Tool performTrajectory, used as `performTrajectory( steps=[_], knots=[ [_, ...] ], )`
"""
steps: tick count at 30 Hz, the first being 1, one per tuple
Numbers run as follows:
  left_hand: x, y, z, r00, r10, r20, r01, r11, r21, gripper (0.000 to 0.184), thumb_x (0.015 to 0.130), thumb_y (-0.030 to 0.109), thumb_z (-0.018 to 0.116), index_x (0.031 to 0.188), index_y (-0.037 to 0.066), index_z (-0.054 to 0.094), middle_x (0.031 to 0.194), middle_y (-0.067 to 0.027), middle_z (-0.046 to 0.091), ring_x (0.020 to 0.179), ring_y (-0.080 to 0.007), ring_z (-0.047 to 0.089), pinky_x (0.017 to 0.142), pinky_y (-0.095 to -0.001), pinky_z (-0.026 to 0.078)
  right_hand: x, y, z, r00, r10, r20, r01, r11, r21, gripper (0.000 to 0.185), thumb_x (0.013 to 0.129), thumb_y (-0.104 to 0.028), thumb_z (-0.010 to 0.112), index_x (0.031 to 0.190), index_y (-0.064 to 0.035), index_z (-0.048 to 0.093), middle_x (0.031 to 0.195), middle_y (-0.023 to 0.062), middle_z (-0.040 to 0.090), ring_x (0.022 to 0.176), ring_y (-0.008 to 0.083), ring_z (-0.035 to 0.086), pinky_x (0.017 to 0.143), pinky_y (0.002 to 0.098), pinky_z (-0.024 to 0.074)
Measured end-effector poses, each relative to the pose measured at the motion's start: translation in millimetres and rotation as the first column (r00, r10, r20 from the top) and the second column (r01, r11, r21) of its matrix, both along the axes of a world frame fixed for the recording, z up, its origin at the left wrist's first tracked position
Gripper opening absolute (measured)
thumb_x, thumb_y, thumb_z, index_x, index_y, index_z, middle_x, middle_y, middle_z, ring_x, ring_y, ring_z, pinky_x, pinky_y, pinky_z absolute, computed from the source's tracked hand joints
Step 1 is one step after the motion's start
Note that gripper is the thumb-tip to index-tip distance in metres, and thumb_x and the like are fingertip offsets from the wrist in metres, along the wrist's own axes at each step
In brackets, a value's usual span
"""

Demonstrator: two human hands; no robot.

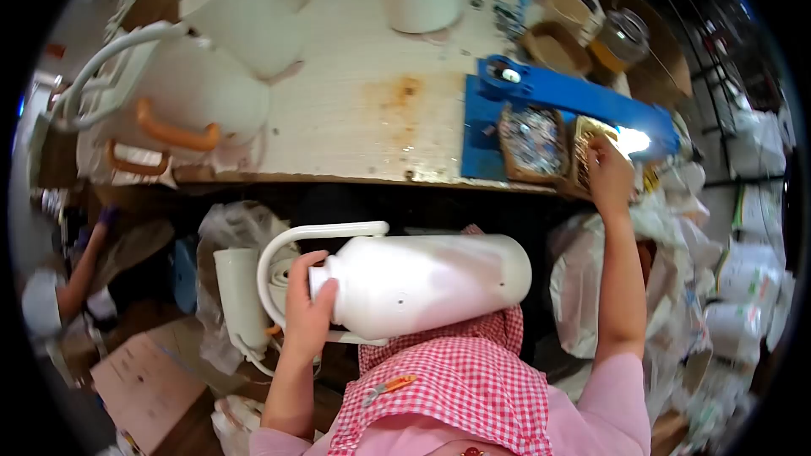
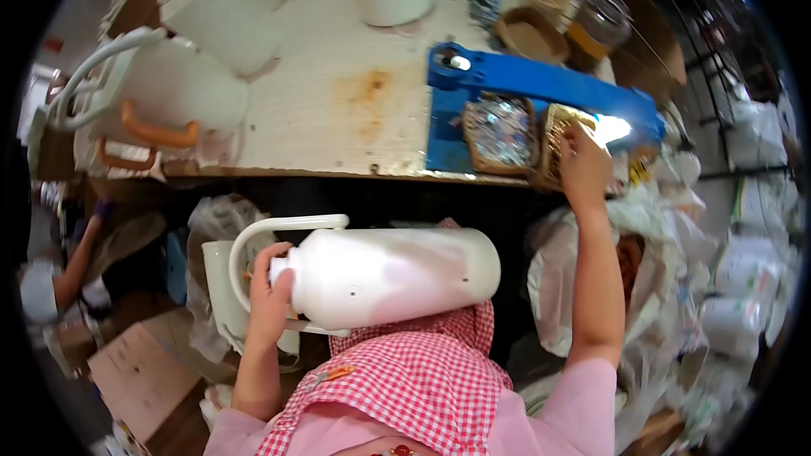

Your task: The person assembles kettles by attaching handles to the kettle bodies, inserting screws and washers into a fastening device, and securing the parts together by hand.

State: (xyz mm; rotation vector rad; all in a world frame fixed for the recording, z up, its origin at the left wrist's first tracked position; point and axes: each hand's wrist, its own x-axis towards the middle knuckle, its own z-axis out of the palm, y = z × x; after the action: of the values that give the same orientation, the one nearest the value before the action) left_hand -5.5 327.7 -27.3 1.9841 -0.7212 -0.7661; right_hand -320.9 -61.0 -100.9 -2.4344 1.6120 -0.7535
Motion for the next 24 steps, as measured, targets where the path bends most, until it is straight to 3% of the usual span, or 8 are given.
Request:
performTrajectory(
  steps=[3,5,9,12,24],
  knots=[
    [2.0,-2.1,-3.0,0.998,-0.061,0.036,0.064,0.994,-0.087,0.046,0.086,0.010,0.061,0.131,0.001,0.053,0.121,-0.0134,0.056,0.114,-0.0253,0.053,0.104,-0.0364,0.040,7.6,18.5,31.6,0.971,0.025,0.238,-0.065,0.985,0.161,0.009,0.089,-0.010,0.070,0.096,-0.0047,0.069,0.085,0.0080,0.073,0.075,0.0181,0.072,0.068,0.0307,0.0537],
    [1.8,-4.9,-13.7,0.997,-0.050,0.060,0.059,0.985,-0.161,0.045,0.087,0.011,0.060,0.131,0.001,0.053,0.123,-0.0136,0.056,0.114,-0.0259,0.054,0.104,-0.0373,0.040,22.0,29.9,56.2,0.821,0.058,0.568,-0.228,0.945,0.234,0.009,0.089,-0.004,0.071,0.097,-0.0004,0.068,0.083,0.0033,0.071,0.076,0.0091,0.066,0.069,0.0249,0.0519],
    [-1.8,-17.1,-20.6,0.997,-0.024,0.071,0.039,0.975,-0.220,0.042,0.092,0.018,0.057,0.130,0.001,0.053,0.124,-0.0134,0.056,0.114,-0.0261,0.054,0.104,-0.0378,0.040,87.5,35.1,122.9,0.589,0.195,0.784,-0.449,0.886,0.116,0.013,0.091,-0.003,0.071,0.103,0.0023,0.071,0.094,0.0055,0.072,0.086,0.0083,0.065,0.079,0.0226,0.0519],
    [-0.7,-19.0,-24.3,0.999,-0.010,0.042,0.020,0.973,-0.231,0.042,0.091,0.018,0.057,0.129,0.000,0.054,0.123,-0.0134,0.056,0.114,-0.0258,0.054,0.104,-0.0375,0.040,133.7,13.5,125.6,0.502,0.265,0.823,-0.530,0.847,0.050,0.011,0.093,-0.005,0.067,0.099,0.0029,0.073,0.092,0.0052,0.074,0.084,0.0091,0.067,0.079,0.0230,0.0532],
    [6.6,-30.4,-26.5,0.992,-0.016,0.127,0.049,0.963,-0.265,0.040,0.093,0.026,0.058,0.123,-0.001,0.058,0.117,-0.0155,0.058,0.107,-0.0280,0.056,0.098,-0.0386,0.043,150.9,-3.4,132.4,0.617,0.341,0.709,-0.612,0.775,0.160,0.015,0.095,-0.007,0.065,0.103,0.0045,0.070,0.091,0.0060,0.075,0.081,0.0080,0.067,0.074,0.0225,0.0536]
  ],
)
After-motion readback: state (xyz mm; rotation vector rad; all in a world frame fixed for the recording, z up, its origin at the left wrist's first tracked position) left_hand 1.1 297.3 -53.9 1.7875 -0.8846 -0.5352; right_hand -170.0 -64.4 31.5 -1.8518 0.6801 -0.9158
